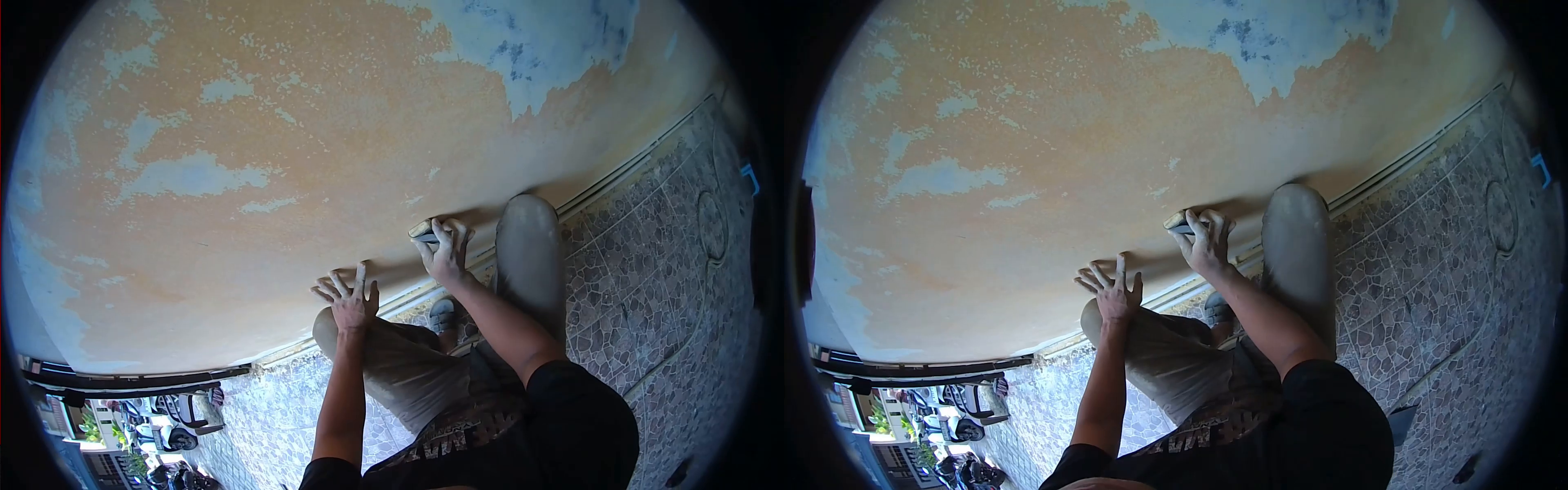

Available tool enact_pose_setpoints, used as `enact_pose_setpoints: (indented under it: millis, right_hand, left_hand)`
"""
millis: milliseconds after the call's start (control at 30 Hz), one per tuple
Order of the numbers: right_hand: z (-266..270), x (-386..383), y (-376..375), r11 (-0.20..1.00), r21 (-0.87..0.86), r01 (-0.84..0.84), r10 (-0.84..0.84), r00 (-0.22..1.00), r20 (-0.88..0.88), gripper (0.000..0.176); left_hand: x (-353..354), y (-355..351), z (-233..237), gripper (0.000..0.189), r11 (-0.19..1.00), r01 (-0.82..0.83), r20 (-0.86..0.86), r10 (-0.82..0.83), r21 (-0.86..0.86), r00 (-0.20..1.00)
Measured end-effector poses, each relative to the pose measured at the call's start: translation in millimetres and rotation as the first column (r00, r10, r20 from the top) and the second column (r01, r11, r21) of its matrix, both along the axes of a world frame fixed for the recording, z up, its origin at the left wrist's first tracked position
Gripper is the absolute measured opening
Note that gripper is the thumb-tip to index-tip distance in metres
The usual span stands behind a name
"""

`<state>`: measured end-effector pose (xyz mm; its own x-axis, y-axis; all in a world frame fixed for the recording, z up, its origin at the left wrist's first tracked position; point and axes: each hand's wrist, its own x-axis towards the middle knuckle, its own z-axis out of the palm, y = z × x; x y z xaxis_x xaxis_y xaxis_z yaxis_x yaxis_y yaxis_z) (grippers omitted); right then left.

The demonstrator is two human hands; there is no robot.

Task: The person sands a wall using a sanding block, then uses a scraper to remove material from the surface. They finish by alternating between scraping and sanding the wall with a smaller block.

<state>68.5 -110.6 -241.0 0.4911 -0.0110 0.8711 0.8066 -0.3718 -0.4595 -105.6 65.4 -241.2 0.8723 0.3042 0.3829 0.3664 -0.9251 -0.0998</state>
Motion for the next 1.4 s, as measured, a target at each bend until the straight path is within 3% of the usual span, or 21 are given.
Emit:
enact_pose_setpoints:
  millis: [67,133,167,233,333,400,467,633,733,800,867,900,967,1000,1067,1200,1267,1367,1400]
  right_hand:
    - [-4.6,-16.1,6.4,0.997,-0.02,-0.07,0.068,0.992,-0.102,0.078]
    - [35.1,-12.3,11.3,0.995,-0.002,-0.099,0.098,0.991,-0.095,0.074]
    - [58.2,-5.4,12.0,0.996,0.066,-0.061,0.066,0.995,-0.077,0.073]
    - [81.7,7.5,11.5,0.988,0.152,-0.003,0.005,1.0,-0.017,0.07]
    - [35.7,5.5,13.6,0.995,0.1,-0.019,0.02,1.0,-0.011,0.069]
    - [-0.3,-9.1,6.4,0.999,0.016,-0.031,0.031,0.999,-0.007,0.067]
    - [-18.7,-22.4,7.5,0.986,-0.107,-0.131,0.121,0.988,-0.098,0.064]
    - [72.9,-4.9,17.3,0.989,0.138,-0.048,0.058,0.996,-0.069,0.068]
    - [65.1,8.8,17.1,0.981,0.183,-0.068,0.075,0.997,-0.032,0.07]
    - [11.8,3.4,14.2,0.988,0.144,-0.051,0.052,0.999,-0.007,0.071]
    - [-26.6,-12.8,2.6,0.982,-0.164,-0.091,0.083,0.995,-0.059,0.07]
    - [-19.9,-16.1,4.0,0.983,-0.159,-0.093,0.084,0.995,-0.062,0.07]
    - [-6.1,-23.7,16.5,0.998,-0.019,-0.062,0.059,0.99,-0.126,0.07]
    - [15.5,-21.3,20.1,0.997,-0.018,-0.077,0.074,0.988,-0.134,0.07]
    - [64.7,-5.9,22.1,0.985,0.162,-0.065,0.082,0.992,-0.099,0.07]
    - [64.8,8.9,17.7,0.975,0.217,-0.054,0.059,0.998,-0.017,0.068]
    - [14.5,-2.9,9.2,0.997,-0.027,-0.074,0.074,0.997,0.017,0.067]
    - [-25.2,-24.0,9.6,0.986,-0.113,-0.121,0.108,0.987,-0.115,0.067]
    - [-15.0,-21.8,15.9,0.988,-0.108,-0.112,0.099,0.988,-0.116,0.067]
  left_hand:
    - [1.3,0.1,0.9,0.069,1.0,0.021,0.02,-0.021,0.012,1.0]
    - [0.1,-4.0,5.9,0.06,1.0,0.02,0.057,-0.019,-0.016,0.998]
    - [-1.7,-5.6,9.1,0.069,1.0,-0.002,-0.02,0.002,0.002,1.0]
    - [-6.2,-8.4,9.2,0.069,1.0,-0.022,-0.04,0.021,-0.021,0.999]
    - [-1.1,-6.8,6.9,0.069,1.0,0.019,0.001,-0.019,0.0,1.0]
    - [0.6,-7.4,6.9,0.059,0.999,-0.014,0.02,0.015,-0.047,1.0]
    - [0.8,-9.9,9.5,0.06,0.999,-0.015,0.009,0.015,-0.038,1.0]
    - [-4.0,-8.3,13.0,0.064,0.998,-0.028,-0.039,0.026,-0.054,0.999]
    - [-0.4,-7.9,10.8,0.067,0.998,-0.012,-0.066,0.009,-0.056,0.998]
    - [0.6,-5.9,5.4,0.067,1.0,-0.013,-0.035,0.012,-0.029,0.999]
    - [2.2,-5.8,5.8,0.067,0.999,0.008,-0.024,-0.009,-0.032,1.0]
    - [2.0,-10.2,9.6,0.063,0.999,-0.02,-0.035,0.019,-0.04,0.999]
    - [0.1,-10.4,11.5,0.06,0.998,-0.018,-0.019,0.017,-0.054,1.0]
    - [-0.9,-8.1,13.9,0.06,0.998,-0.034,-0.027,0.033,-0.053,0.999]
    - [-1.2,-13.1,19.6,0.061,0.994,-0.019,-0.046,0.014,-0.111,0.999]
    - [0.8,-13.5,19.2,0.059,0.995,-0.049,-0.084,0.042,-0.082,0.996]
    - [2.1,-12.3,15.9,0.058,0.995,-0.056,-0.088,0.048,-0.082,0.995]
    - [0.2,-8.1,8.0,0.066,0.998,-0.022,-0.059,0.018,-0.058,0.998]
    - [4.2,-4.5,9.7,0.066,0.999,-0.013,-0.059,0.01,-0.053,0.998]
